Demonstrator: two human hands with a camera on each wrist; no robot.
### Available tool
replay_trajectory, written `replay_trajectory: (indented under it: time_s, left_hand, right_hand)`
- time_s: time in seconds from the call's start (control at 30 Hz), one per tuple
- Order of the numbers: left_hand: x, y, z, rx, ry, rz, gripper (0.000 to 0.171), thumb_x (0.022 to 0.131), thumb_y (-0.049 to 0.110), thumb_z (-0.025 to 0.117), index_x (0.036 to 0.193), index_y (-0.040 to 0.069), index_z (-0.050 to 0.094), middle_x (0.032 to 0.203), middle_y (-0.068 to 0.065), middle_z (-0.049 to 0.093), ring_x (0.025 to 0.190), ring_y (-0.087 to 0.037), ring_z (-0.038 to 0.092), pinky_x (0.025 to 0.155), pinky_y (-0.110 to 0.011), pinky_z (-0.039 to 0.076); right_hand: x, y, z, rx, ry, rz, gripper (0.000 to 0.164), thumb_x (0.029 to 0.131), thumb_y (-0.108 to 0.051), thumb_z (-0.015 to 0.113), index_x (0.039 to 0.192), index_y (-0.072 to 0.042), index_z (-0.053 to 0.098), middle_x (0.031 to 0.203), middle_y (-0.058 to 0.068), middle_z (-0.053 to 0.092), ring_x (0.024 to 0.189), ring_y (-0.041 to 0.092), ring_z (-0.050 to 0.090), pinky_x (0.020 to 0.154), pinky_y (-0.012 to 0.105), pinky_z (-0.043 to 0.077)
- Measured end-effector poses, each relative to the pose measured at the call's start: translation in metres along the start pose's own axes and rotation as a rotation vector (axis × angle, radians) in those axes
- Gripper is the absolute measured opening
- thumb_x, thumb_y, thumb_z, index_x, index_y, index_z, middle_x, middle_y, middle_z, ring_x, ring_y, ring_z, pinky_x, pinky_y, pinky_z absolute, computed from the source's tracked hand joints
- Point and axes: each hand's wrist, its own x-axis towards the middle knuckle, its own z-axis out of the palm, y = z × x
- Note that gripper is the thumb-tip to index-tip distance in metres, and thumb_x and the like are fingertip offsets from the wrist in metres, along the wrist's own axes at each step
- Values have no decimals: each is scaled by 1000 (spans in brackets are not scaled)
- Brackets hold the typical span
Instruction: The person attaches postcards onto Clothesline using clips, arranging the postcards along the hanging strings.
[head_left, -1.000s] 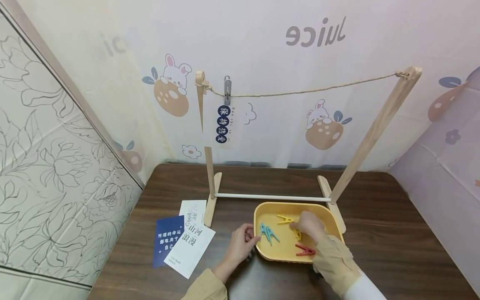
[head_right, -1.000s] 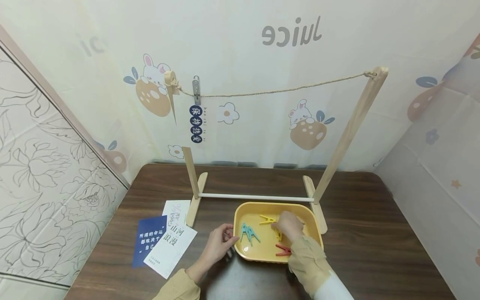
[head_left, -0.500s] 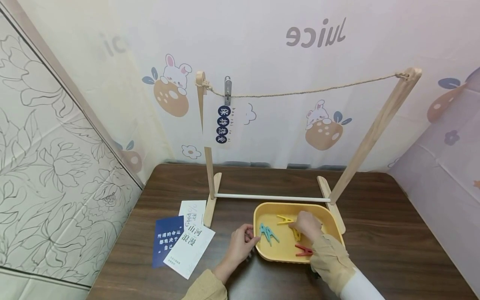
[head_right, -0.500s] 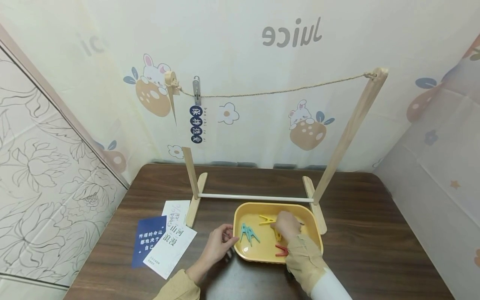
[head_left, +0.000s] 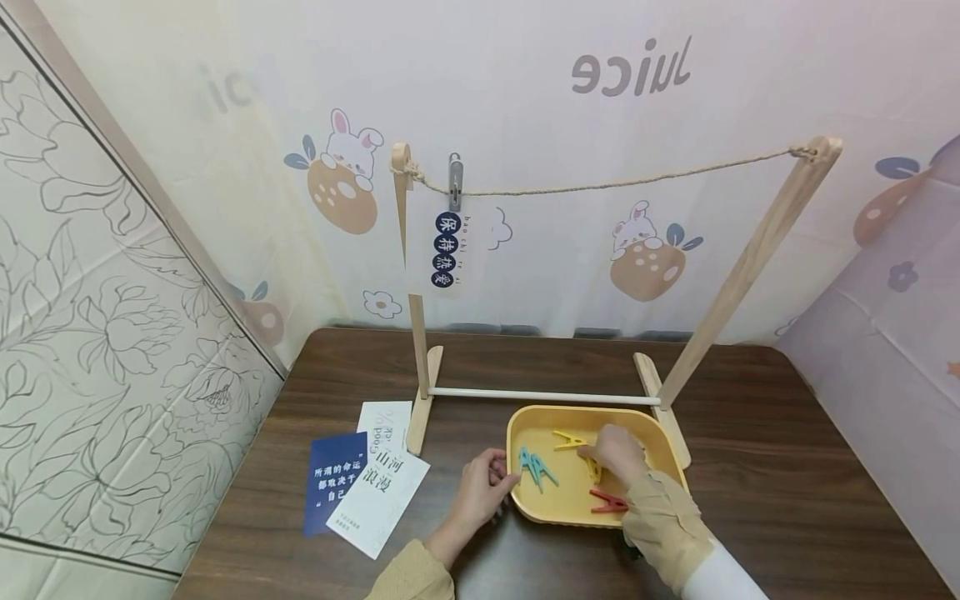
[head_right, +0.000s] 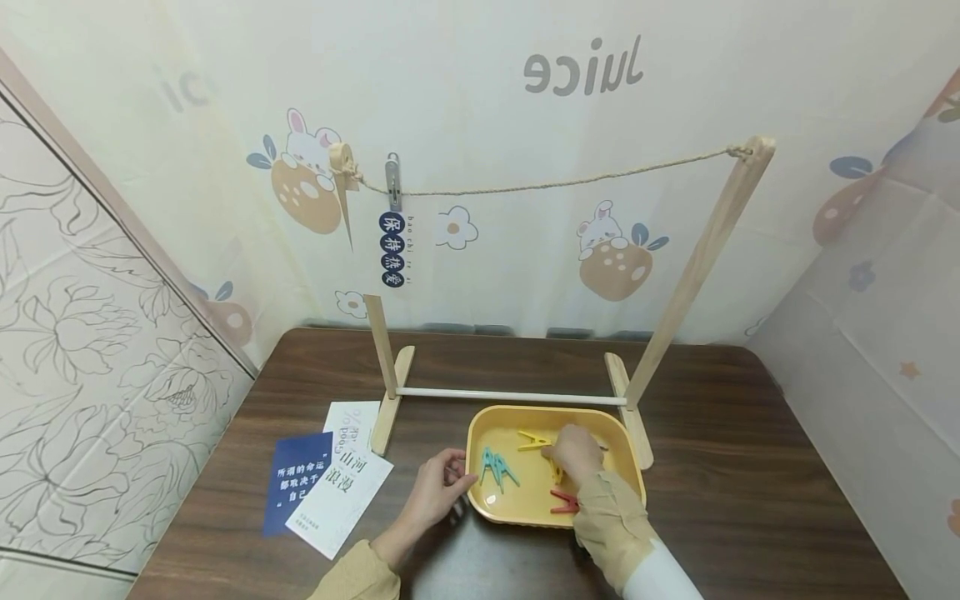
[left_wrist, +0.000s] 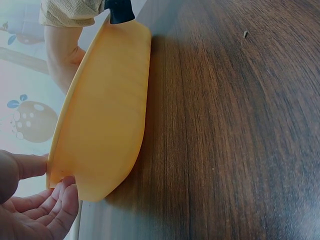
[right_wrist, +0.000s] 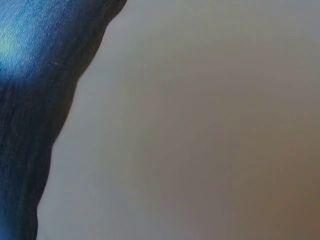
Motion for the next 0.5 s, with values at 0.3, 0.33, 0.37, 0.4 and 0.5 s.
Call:
replay_trajectory:
  time_s: [0.3,0.33,0.37,0.4,0.5]
  left_hand:
    - [0,-1,0,1,7,-1,26,74,1,68,94,-8,56,68,-4,53,54,-5,47,49,-18,41]
    - [0,-1,1,2,7,-1,26,74,1,68,94,-8,56,68,-4,53,54,-5,47,49,-18,42]
    - [0,-1,1,2,6,-2,26,74,1,68,95,-8,56,68,-3,52,54,-5,47,49,-18,42]
    - [0,-1,1,3,7,-2,26,74,1,68,95,-8,56,68,-3,52,54,-5,47,49,-18,42]
    - [-1,-1,0,4,8,-1,26,74,1,68,95,-8,56,68,-2,52,54,-5,47,49,-18,42]
  right_hand:
    - [0,1,0,15,-3,-9,47,76,-28,68,43,-12,38,42,-5,27,40,8,26,40,20,22]
    - [0,0,0,15,-8,-1,47,76,-28,68,43,-12,39,42,-5,28,40,8,27,40,20,23]
    - [1,0,0,13,-13,9,46,76,-28,68,43,-12,40,42,-5,29,40,8,28,40,19,23]
    - [1,0,0,11,-16,15,46,76,-28,68,43,-12,40,42,-5,30,40,8,30,40,19,24]
    - [1,0,0,8,-19,26,45,75,-27,68,44,-11,41,42,-5,32,40,9,33,40,20,27]
